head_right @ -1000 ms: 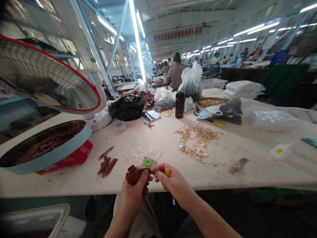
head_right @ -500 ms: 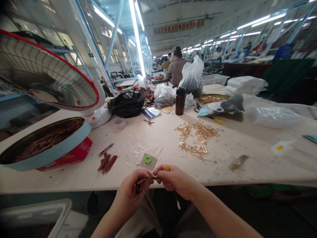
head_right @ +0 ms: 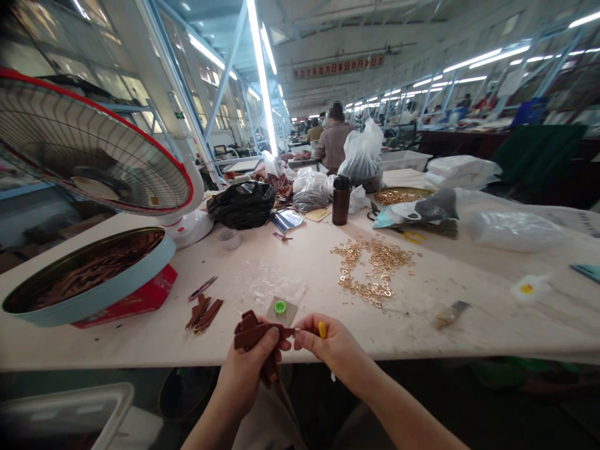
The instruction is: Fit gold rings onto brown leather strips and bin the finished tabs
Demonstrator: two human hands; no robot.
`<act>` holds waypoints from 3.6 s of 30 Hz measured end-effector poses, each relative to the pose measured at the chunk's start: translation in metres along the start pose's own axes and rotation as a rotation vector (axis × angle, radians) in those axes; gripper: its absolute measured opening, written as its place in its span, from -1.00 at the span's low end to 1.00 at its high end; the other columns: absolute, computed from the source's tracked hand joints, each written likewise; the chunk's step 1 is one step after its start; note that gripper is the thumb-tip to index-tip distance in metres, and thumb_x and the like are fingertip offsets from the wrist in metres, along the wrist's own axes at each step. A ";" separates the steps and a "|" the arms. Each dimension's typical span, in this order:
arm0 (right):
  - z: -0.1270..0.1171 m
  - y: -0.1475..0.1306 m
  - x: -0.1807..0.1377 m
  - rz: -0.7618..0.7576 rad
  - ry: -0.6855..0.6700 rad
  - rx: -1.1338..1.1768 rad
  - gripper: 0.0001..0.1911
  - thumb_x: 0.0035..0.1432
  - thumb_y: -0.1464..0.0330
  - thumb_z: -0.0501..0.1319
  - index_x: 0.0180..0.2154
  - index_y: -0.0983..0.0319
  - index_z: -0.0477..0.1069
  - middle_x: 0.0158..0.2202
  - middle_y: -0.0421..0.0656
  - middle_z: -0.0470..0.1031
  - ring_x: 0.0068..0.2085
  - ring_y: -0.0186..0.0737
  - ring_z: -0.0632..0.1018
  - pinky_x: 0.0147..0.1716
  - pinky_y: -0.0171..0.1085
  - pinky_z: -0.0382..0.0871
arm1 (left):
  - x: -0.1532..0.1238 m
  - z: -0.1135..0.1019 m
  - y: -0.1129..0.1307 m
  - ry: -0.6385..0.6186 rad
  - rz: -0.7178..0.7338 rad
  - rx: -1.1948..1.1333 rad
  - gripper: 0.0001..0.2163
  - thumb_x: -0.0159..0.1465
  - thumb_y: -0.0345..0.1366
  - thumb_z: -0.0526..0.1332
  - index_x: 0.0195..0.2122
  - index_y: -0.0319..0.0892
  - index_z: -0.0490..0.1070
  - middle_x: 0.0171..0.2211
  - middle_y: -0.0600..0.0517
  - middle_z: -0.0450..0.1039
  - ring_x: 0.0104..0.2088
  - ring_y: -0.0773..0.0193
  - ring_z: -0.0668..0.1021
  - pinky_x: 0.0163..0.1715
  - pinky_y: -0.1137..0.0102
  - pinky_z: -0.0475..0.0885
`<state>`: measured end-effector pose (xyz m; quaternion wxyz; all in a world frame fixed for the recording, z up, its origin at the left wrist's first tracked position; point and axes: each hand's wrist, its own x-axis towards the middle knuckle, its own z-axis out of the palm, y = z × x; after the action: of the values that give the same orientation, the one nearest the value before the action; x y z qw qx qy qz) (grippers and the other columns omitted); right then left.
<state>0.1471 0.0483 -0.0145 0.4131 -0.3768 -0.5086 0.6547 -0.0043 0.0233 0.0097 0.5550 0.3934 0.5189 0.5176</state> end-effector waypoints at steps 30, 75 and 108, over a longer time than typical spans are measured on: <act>0.013 0.002 -0.007 -0.085 0.107 -0.325 -0.63 0.10 0.03 0.09 -0.47 0.21 0.29 -0.54 -0.21 0.40 -0.51 -0.29 0.32 -0.51 -0.33 0.18 | -0.010 0.005 -0.018 0.206 0.324 0.094 -0.95 0.07 -0.36 0.23 -0.43 -0.15 0.36 -0.47 0.08 0.46 -0.48 0.32 0.52 -0.44 0.46 0.38; 0.026 0.024 -0.001 -0.118 0.003 -0.349 -0.57 0.18 0.02 -0.01 -0.51 0.20 0.22 -0.60 -0.25 0.25 -0.52 -0.29 0.31 -0.50 -0.33 0.18 | 0.007 -0.004 -0.040 0.144 -0.126 0.026 -0.75 -0.02 -0.13 0.28 -0.54 -0.16 0.27 -0.74 0.21 0.20 -0.74 0.45 0.25 -0.75 0.54 0.15; 0.003 0.006 -0.014 -0.573 -0.115 -0.790 -0.80 0.23 0.36 0.04 -0.40 0.21 0.38 -0.48 -0.18 0.34 -0.45 -0.29 0.39 -0.47 -0.35 0.22 | -0.012 -0.005 -0.020 -0.105 -0.300 -0.124 -0.84 0.00 -0.28 0.18 -0.64 -0.22 0.27 -0.76 0.16 0.21 -0.74 0.50 0.24 -0.73 0.56 0.07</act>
<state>0.1484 0.0331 -0.0182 0.3733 -0.3128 -0.8232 0.2917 -0.0053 0.0079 -0.0088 0.6757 0.3031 0.5091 0.4385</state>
